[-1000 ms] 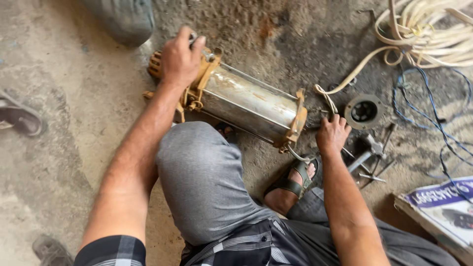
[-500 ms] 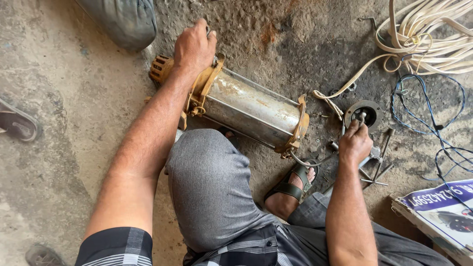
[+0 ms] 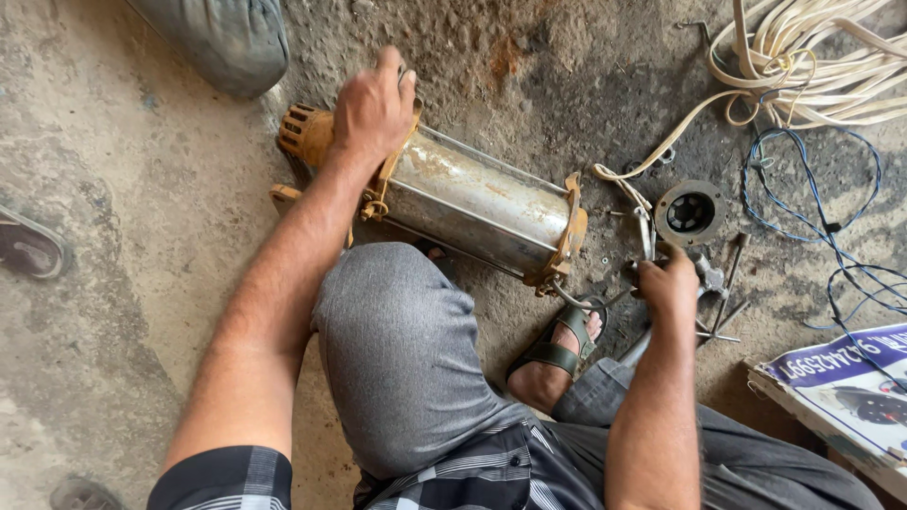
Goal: The person sits on the floor and uses two wrenches to loosen and tighten bolts on a cylindrical metal water pump. They rotate the pump to access different bolt locations and continue adjusting the fasteners throughout the clip.
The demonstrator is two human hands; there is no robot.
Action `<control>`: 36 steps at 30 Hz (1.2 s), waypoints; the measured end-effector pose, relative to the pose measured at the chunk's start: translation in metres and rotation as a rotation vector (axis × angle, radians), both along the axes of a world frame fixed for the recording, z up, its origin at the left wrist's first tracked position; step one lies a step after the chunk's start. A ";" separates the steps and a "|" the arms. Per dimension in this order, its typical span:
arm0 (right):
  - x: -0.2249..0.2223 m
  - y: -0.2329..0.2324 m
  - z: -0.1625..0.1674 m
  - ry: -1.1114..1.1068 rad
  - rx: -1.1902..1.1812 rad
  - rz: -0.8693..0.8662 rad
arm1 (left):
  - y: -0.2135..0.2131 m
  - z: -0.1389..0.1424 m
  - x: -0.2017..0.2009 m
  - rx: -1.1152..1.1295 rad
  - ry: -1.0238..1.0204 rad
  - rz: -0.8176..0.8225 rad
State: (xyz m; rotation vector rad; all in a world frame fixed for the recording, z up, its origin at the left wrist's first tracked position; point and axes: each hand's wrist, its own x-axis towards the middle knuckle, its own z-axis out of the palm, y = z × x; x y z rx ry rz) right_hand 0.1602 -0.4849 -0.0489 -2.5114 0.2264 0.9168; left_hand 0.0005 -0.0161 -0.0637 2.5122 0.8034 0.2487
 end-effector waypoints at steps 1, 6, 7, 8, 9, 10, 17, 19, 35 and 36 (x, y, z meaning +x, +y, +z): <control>0.000 0.001 0.009 0.015 0.111 -0.090 | -0.005 -0.001 -0.005 0.013 -0.030 0.023; -0.003 0.010 0.045 0.082 0.415 -0.182 | -0.027 -0.004 -0.024 0.306 -0.183 0.049; -0.005 0.012 0.050 0.111 0.419 -0.200 | -0.027 -0.004 -0.025 0.370 -0.219 0.060; -0.007 0.017 0.055 0.136 0.434 -0.215 | -0.026 -0.004 -0.024 0.372 -0.197 0.078; -0.010 0.022 0.059 0.135 0.483 -0.215 | -0.024 -0.004 -0.021 0.379 -0.178 0.095; -0.014 0.027 0.063 0.136 0.528 -0.217 | -0.021 -0.004 -0.019 0.381 -0.157 0.109; -0.048 0.051 0.089 -0.042 0.528 -0.018 | 0.006 0.007 0.025 -0.033 0.193 0.085; -0.052 0.054 0.096 -0.139 0.406 0.060 | 0.013 0.010 0.045 -0.038 0.298 0.030; -0.060 0.042 0.096 -0.386 0.028 0.393 | -0.002 -0.021 0.020 0.175 0.042 -0.043; -0.061 0.043 0.095 -0.375 0.007 0.432 | -0.003 -0.026 0.018 0.170 0.030 -0.039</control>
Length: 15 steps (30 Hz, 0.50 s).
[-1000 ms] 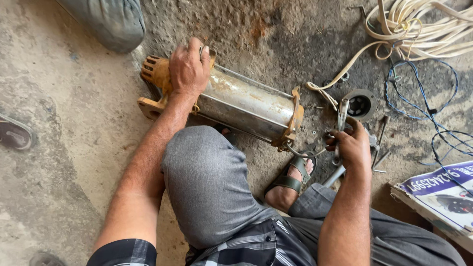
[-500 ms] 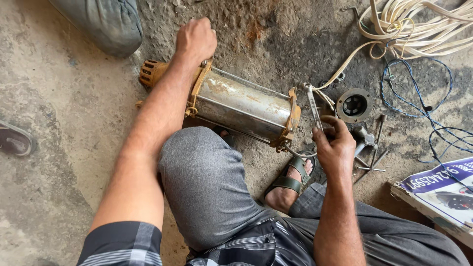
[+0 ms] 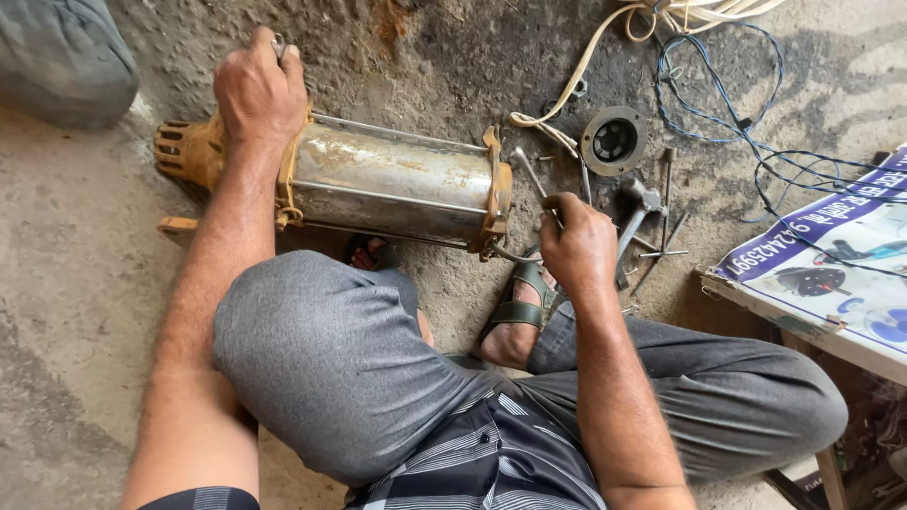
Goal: The person sits on the floor and uses two wrenches to loosen and tighten bolts on a cylindrical metal water pump. They rotate the pump to access different bolt locations and continue adjusting the fasteners throughout the clip.
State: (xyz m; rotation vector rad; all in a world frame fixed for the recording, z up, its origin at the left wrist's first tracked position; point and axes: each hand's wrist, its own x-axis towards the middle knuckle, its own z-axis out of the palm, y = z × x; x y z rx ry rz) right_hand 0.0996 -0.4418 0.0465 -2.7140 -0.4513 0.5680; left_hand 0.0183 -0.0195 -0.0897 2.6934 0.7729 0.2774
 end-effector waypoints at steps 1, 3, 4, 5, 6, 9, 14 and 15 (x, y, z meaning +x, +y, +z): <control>0.002 0.003 -0.001 0.000 -0.025 0.035 | 0.001 -0.004 0.000 -0.001 -0.017 0.004; 0.009 0.008 0.000 0.032 -0.050 0.082 | 0.003 -0.008 0.001 0.020 -0.046 -0.005; 0.015 0.010 0.001 0.065 -0.054 0.097 | 0.003 -0.011 0.000 0.037 -0.056 -0.015; 0.022 0.013 0.002 0.095 -0.055 0.115 | 0.004 -0.012 -0.001 0.058 -0.068 -0.022; 0.030 0.017 0.004 0.106 -0.045 0.152 | 0.004 -0.012 -0.001 0.053 -0.063 -0.017; 0.058 0.026 0.013 0.205 -0.033 0.187 | 0.002 -0.010 0.000 0.060 -0.070 -0.014; 0.104 0.049 0.031 0.424 -0.018 0.155 | -0.001 -0.005 -0.003 0.101 -0.092 -0.019; 0.111 0.053 0.032 0.467 0.003 0.106 | -0.002 -0.004 -0.004 0.109 -0.090 -0.017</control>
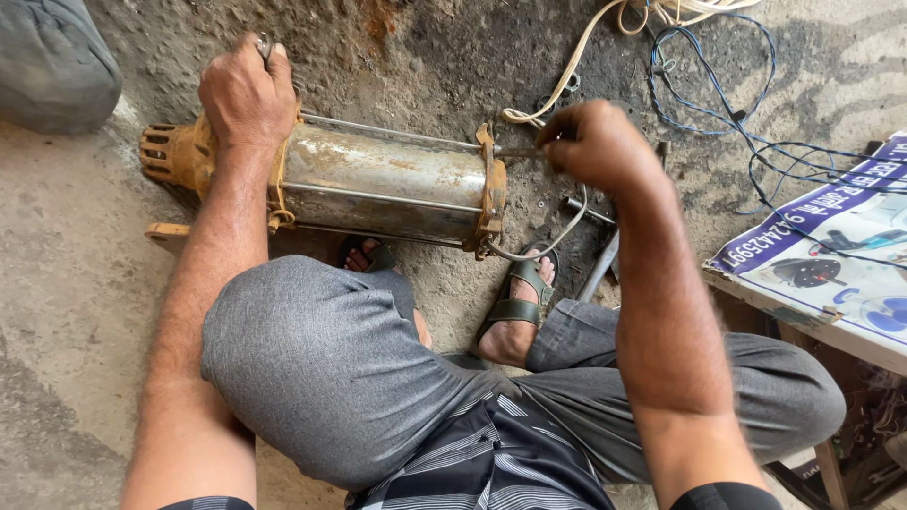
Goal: The person sits on the floor and uses two wrenches to loosen and tighten bolts on a cylindrical metal water pump. They rotate the pump to access different bolt locations and continue adjusting the fasteners throughout the clip.
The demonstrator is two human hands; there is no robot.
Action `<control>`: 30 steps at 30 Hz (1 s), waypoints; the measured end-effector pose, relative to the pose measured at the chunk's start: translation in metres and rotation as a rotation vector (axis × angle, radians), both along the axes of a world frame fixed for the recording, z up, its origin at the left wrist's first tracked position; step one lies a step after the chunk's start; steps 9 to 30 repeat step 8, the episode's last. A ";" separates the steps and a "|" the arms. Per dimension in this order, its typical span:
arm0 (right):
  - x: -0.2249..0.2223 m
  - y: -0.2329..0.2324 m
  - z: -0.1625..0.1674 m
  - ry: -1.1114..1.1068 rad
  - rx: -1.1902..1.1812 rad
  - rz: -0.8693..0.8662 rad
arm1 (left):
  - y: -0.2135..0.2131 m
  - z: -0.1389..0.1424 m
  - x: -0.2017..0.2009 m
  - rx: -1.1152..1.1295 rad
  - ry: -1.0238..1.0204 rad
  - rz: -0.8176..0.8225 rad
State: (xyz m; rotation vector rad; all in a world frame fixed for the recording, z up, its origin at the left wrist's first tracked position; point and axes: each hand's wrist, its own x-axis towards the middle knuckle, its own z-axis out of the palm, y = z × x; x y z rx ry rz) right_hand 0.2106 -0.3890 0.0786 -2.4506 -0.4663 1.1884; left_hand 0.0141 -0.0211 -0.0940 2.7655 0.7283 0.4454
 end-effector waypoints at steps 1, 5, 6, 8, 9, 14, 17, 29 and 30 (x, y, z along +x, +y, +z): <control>0.007 0.003 0.001 0.041 0.005 -0.052 | -0.001 0.000 0.000 0.007 0.000 0.002; 0.022 0.007 -0.007 0.024 0.119 -0.364 | -0.001 0.001 0.001 -0.076 0.020 0.027; 0.020 0.012 -0.016 -0.009 0.211 -0.444 | 0.000 0.002 0.001 -0.069 0.015 0.027; 0.006 0.027 -0.041 -0.080 0.393 -0.605 | -0.003 0.005 0.001 -0.058 0.002 0.022; 0.006 0.027 -0.041 -0.080 0.393 -0.605 | -0.003 0.005 0.001 -0.058 0.002 0.022; 0.006 0.027 -0.041 -0.080 0.393 -0.605 | -0.003 0.005 0.001 -0.058 0.002 0.022; 0.006 0.027 -0.041 -0.080 0.393 -0.605 | -0.003 0.005 0.001 -0.058 0.002 0.022; 0.006 0.027 -0.041 -0.080 0.393 -0.605 | -0.003 0.005 0.001 -0.058 0.002 0.022; 0.006 0.027 -0.041 -0.080 0.393 -0.605 | -0.003 0.005 0.001 -0.058 0.002 0.022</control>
